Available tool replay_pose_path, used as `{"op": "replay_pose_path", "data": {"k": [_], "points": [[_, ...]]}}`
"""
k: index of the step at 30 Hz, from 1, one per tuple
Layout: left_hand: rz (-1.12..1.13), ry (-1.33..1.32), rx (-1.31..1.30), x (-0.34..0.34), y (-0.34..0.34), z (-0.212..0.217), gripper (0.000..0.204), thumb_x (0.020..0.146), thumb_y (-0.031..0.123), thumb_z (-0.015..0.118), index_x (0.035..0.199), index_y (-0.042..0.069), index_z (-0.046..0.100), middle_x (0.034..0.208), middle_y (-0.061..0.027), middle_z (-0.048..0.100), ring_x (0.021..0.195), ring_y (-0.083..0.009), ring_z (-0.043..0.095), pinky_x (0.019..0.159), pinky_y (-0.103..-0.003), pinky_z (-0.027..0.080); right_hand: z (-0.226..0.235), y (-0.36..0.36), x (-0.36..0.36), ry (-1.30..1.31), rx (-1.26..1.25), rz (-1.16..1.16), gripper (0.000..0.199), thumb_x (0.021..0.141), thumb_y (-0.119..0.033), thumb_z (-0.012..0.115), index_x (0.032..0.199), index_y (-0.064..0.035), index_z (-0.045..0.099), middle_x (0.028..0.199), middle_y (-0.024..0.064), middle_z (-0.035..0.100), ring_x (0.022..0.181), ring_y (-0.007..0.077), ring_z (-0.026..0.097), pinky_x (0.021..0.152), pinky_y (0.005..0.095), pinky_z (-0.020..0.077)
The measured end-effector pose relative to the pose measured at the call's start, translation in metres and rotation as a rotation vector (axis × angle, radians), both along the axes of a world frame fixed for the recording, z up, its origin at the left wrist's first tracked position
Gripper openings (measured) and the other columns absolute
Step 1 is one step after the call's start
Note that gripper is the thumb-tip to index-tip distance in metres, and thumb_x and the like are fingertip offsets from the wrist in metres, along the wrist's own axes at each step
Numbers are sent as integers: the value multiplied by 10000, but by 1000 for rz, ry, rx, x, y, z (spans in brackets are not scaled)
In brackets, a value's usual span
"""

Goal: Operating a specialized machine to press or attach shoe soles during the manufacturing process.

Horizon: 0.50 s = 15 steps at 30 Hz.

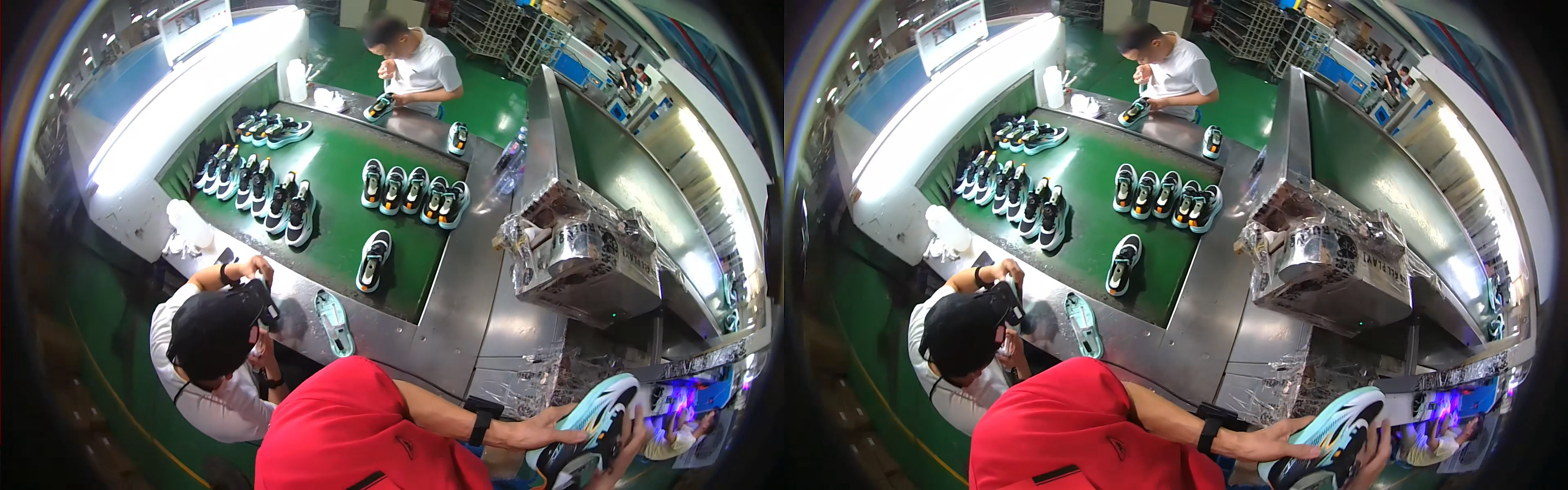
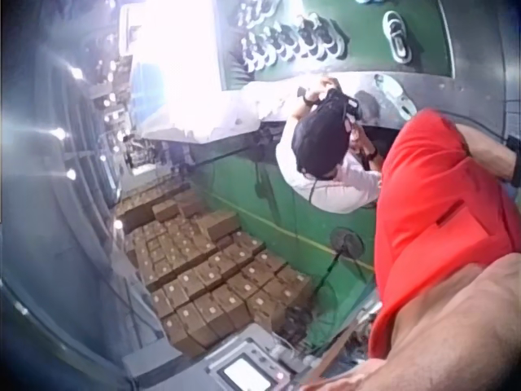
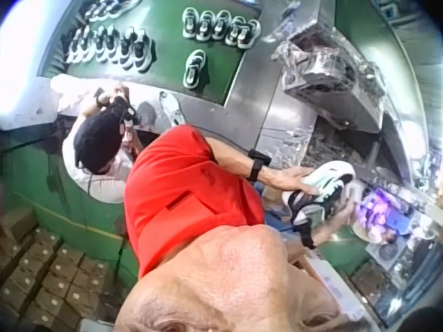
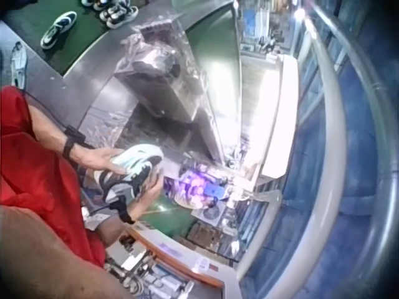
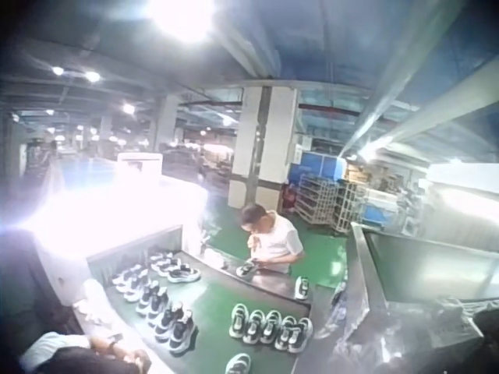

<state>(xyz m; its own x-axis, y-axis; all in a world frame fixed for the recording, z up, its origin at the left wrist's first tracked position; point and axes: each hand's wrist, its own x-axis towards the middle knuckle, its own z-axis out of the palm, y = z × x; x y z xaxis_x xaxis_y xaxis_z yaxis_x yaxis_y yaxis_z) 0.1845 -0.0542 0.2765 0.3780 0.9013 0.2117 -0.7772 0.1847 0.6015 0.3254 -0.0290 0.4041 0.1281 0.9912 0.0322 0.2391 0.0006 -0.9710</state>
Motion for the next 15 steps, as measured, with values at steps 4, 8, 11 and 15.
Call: {"op": "replay_pose_path", "data": {"k": [4, 8, 11, 15], "points": [[216, 17, -21, 36, 5, -12, 798, 927, 316, 646, 1486, -15, 182, 1339, -146, 505, 1227, -181, 459, 1052, -315, 373, -35, -10, 49, -609, 522, 451, 475, 960, -373, 497, 1261, -16, 586, 1281, 186, 578, 1089, 217, 603, 872, 342, 501], [447, 81, 107, 69, 32, -41, 852, 931, 249, 630, 1490, -34, 53, 1326, -181, 501, 1202, -199, 477, 1025, -318, 399, -63, 31, 67, -232, 190, 50, 505, 723, -22, 621, 1212, 55, 522, 1003, 115, 609, 916, 210, 610, 863, 330, 494], [27, 398, 224, 20, 21, -19, 582, 892, 184, 623, 1351, -83, 386, 1046, -142, 632, 929, -176, 593, 788, -310, 507, -68, 64, 90, -642, 89, 125, 477, 580, -16, 648, 1040, 24, 529, 892, 87, 569, 806, 198, 547, 772, 311, 461], [1, 294, 401, -8, -6, -4, 271, 885, 214, 675, 887, -57, 664, 782, -26, 649, 750, -74, 556, 648, -261, 473, -61, 72, 59, -918, 143, 106, 562, 515, -71, 675, 1056, -5, 537, 875, 148, 559, 815, 299, 552, 821, 362, 449]]}}
